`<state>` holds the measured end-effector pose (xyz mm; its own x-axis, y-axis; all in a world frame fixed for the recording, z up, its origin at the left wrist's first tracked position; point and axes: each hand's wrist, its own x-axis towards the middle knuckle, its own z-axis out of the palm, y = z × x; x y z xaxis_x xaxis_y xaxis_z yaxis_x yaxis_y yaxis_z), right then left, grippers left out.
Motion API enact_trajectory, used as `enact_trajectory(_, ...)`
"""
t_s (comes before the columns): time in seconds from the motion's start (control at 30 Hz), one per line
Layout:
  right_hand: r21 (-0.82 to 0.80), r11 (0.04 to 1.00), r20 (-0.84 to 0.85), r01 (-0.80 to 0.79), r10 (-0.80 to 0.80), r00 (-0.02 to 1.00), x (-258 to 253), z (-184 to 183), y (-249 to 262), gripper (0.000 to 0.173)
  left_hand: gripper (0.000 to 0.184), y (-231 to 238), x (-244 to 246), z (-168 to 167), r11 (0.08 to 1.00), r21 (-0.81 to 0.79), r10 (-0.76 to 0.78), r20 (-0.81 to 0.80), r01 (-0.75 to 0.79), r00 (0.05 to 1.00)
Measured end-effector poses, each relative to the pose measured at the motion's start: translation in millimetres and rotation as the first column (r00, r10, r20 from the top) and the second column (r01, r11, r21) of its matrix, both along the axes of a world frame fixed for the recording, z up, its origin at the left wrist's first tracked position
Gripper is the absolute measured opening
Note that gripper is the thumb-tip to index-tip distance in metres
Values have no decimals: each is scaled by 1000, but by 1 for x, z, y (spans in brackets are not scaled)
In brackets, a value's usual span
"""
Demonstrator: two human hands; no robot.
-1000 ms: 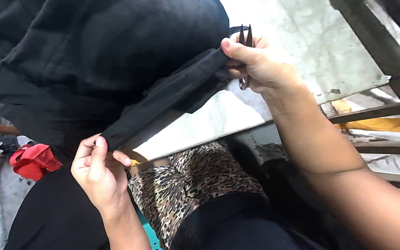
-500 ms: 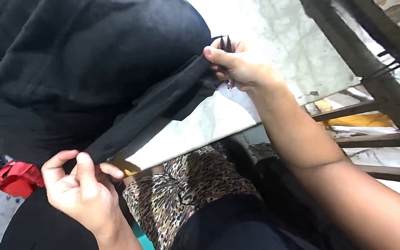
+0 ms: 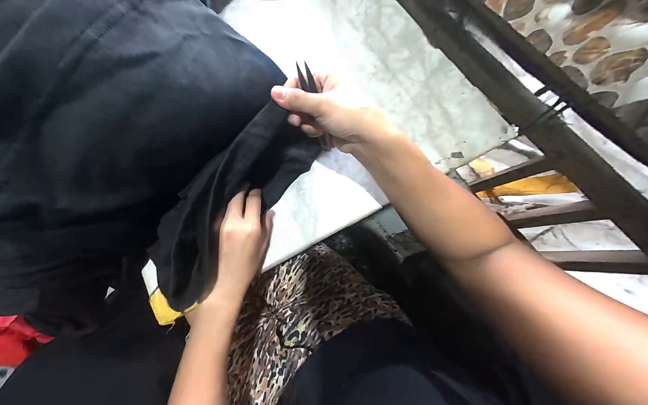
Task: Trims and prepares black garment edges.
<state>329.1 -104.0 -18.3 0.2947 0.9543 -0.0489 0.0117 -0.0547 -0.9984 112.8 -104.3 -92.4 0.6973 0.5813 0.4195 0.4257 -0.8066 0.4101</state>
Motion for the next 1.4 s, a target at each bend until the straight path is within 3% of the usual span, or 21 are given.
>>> enact_trajectory(0.07,109,993,9,-55,54,998,6,-1,-3,6,17,7,7,4,1000,1,13,31,-13,999)
enact_trajectory(0.13,254,954,56,-161,152,987,16,-6,-9,16,17,13,5,14,999,14,32,31,-32,999)
enact_trajectory(0.23,369,877,285,-309,210,935,29,-13,-22,23,26,24,5,40,992,-41,119,35,-118,992)
enact_trajectory(0.3,332,875,535,-351,132,834,39,-22,-31,37,28,28,10,46,983,-59,176,36,-173,984)
enact_trajectory(0.37,164,939,802,-302,51,595,48,-28,-40,58,29,28,14,43,976,-38,217,64,-215,974)
enact_trajectory(0.4,83,964,860,-254,59,506,50,-30,-42,58,33,28,15,39,975,-30,220,84,-218,972)
enact_trajectory(0.5,-12,987,902,-158,79,424,58,-37,-44,25,36,29,13,35,986,-8,167,85,-167,982)
enact_trajectory(0.57,41,984,894,-173,41,447,65,-39,-47,17,27,29,5,40,996,5,87,13,-87,996)
enact_trajectory(0.67,161,968,876,-193,-50,481,77,-33,-58,20,34,21,-19,50,998,4,-61,-130,62,990)
enact_trajectory(0.77,235,950,867,-204,-110,486,81,-26,-63,21,15,16,-47,49,984,114,-121,-126,135,985)
enact_trajectory(0.9,170,969,847,-182,-49,529,80,-27,-41,21,21,29,-56,51,974,149,-162,-67,170,985)
enact_trajectory(1.03,41,987,722,-155,78,687,84,-23,-17,16,29,40,-49,57,984,134,-104,-123,121,987)
enact_trajectory(1.1,-7,991,637,-136,109,763,87,-22,-9,13,33,45,-48,60,995,51,-77,-159,87,984)
enact_trajectory(1.2,-29,993,510,-118,116,852,90,-21,-4,8,38,55,-49,63,977,-205,-92,-170,55,981)
enact_trajectory(1.3,19,991,361,-135,119,925,95,-24,-5,9,44,62,-49,63,897,-436,-126,-87,76,988)
enact_trajectory(1.4,113,967,266,-227,190,945,106,-33,-8,9,49,63,-51,61,847,-517,-162,-35,121,986)
